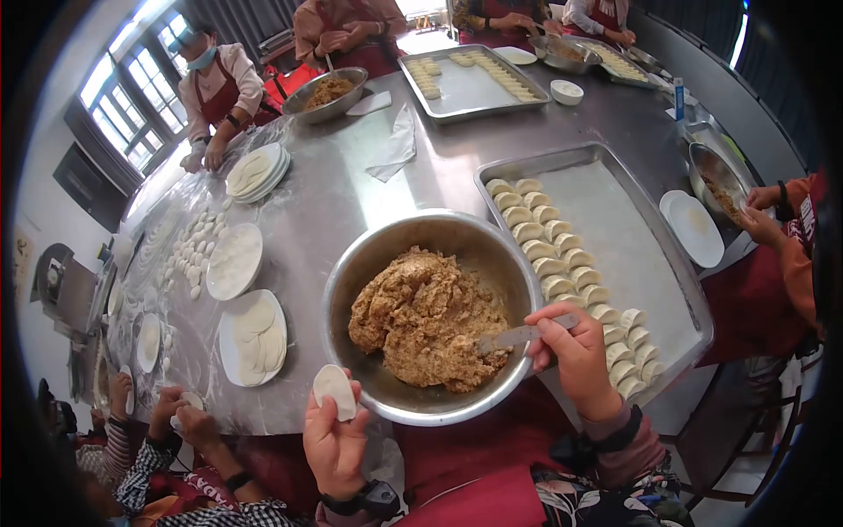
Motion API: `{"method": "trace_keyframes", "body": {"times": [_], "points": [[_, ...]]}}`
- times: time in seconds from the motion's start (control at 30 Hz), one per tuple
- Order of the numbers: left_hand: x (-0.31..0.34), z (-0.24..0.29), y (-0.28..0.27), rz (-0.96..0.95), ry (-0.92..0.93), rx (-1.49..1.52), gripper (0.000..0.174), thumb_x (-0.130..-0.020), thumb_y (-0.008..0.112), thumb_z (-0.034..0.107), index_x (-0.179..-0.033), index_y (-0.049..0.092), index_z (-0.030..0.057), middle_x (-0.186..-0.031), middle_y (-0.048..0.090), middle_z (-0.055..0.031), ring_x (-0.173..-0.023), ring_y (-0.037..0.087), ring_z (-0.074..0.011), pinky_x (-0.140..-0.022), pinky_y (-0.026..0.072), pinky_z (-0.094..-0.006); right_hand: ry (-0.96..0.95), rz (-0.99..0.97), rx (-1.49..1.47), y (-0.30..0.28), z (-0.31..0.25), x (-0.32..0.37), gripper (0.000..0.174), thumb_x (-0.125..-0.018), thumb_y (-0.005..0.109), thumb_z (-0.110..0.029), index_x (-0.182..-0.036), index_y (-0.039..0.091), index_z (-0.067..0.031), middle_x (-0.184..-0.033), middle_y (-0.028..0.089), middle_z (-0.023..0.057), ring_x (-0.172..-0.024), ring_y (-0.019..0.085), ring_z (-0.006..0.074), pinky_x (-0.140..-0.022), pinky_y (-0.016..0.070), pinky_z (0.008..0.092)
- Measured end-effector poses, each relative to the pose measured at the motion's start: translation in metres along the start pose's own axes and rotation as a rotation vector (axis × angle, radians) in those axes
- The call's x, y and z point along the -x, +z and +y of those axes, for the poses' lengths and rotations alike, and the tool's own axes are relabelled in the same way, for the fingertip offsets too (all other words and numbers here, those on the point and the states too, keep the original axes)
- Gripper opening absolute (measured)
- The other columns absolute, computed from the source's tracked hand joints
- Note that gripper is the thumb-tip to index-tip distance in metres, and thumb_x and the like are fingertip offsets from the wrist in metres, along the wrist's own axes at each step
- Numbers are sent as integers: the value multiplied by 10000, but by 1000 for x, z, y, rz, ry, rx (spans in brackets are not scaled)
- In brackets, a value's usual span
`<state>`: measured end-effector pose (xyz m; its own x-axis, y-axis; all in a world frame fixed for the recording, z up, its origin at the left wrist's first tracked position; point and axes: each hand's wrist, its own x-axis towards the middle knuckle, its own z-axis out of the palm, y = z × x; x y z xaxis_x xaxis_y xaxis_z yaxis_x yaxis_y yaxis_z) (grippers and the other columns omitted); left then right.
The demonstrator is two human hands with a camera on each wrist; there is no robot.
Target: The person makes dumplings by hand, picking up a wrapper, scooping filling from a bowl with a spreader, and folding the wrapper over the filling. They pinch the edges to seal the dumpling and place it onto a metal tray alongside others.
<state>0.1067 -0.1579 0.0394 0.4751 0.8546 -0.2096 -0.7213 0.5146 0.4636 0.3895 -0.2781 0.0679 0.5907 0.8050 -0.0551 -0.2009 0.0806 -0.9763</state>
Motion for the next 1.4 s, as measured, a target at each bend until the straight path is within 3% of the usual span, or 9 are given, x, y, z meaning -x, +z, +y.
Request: {"method": "trace_keyframes", "body": {"times": [0.1,0.3,0.57,0.63,0.73,0.87,1.03,1.23,1.4], "points": [[-4,-9,22,37,4,-123,360,-966,425,90,-1309,373,-8,-1294,476,-205,-1182,517,-317,-847,554,-470,14,1,-210,-1,1,-3,172,-934,514,-115,-996,600,20,-696,617,71,-563,555,100,-539,469,219],[-9,-29,50,-89,-16,-217,523,-968,463,326,-1342,344,-21,-1373,424,-185,-1293,394,-330,-1079,320,-521,-109,-24,-267,11,-9,4,211,-948,506,-134,-1050,582,35,-770,642,121,-623,600,145,-621,507,251],[-11,-57,75,-181,-150,-67,568,-976,421,378,-1381,288,3,-1395,390,-159,-1296,386,-299,-1102,292,-470,-460,-180,38,23,-10,31,192,-943,512,-64,-1074,576,61,-840,649,125,-732,620,150,-695,519,262],[-8,-56,73,-169,-143,-79,576,-974,420,388,-1379,287,0,-1392,394,-159,-1296,384,-298,-1105,285,-470,-380,-116,-49,22,-9,31,198,-951,503,-88,-1069,572,56,-828,647,127,-711,622,159,-680,524,265],[7,-31,48,-42,120,-172,626,-955,437,442,-1354,301,-21,-1384,402,-167,-1286,392,-295,-1093,300,-459,-133,1,-383,14,-7,17,218,-966,483,-142,-1060,567,36,-798,641,119,-659,611,159,-640,531,265],[23,-2,24,78,305,-142,618,-943,475,442,-1330,327,-17,-1362,422,-147,-1256,420,-281,-1066,334,-437,-212,113,-44,-7,-2,6,180,-941,512,-89,-1067,586,17,-788,642,89,-644,594,126,-613,494,227],[18,-9,15,87,233,-78,617,-941,486,433,-1329,328,-20,-1367,417,-146,-1260,419,-273,-1061,348,-439,-333,-11,442,-3,14,18,146,-898,550,-26,-1027,612,4,-750,632,40,-632,570,79,-563,449,211],[20,-13,15,17,186,-18,591,-955,464,409,-1341,318,-14,-1371,413,-159,-1263,422,-293,-1048,370,-475,-55,42,111,2,13,24,138,-925,519,-59,-1026,589,4,-752,634,52,-585,544,58,-524,439,188],[20,-19,23,-37,104,16,576,-964,449,391,-1347,308,-15,-1377,410,-173,-1267,421,-314,-1044,376,-484,-54,63,-61,-3,7,21,179,-942,510,-114,-1048,556,22,-770,639,108,-583,566,101,-528,469,219]]}}
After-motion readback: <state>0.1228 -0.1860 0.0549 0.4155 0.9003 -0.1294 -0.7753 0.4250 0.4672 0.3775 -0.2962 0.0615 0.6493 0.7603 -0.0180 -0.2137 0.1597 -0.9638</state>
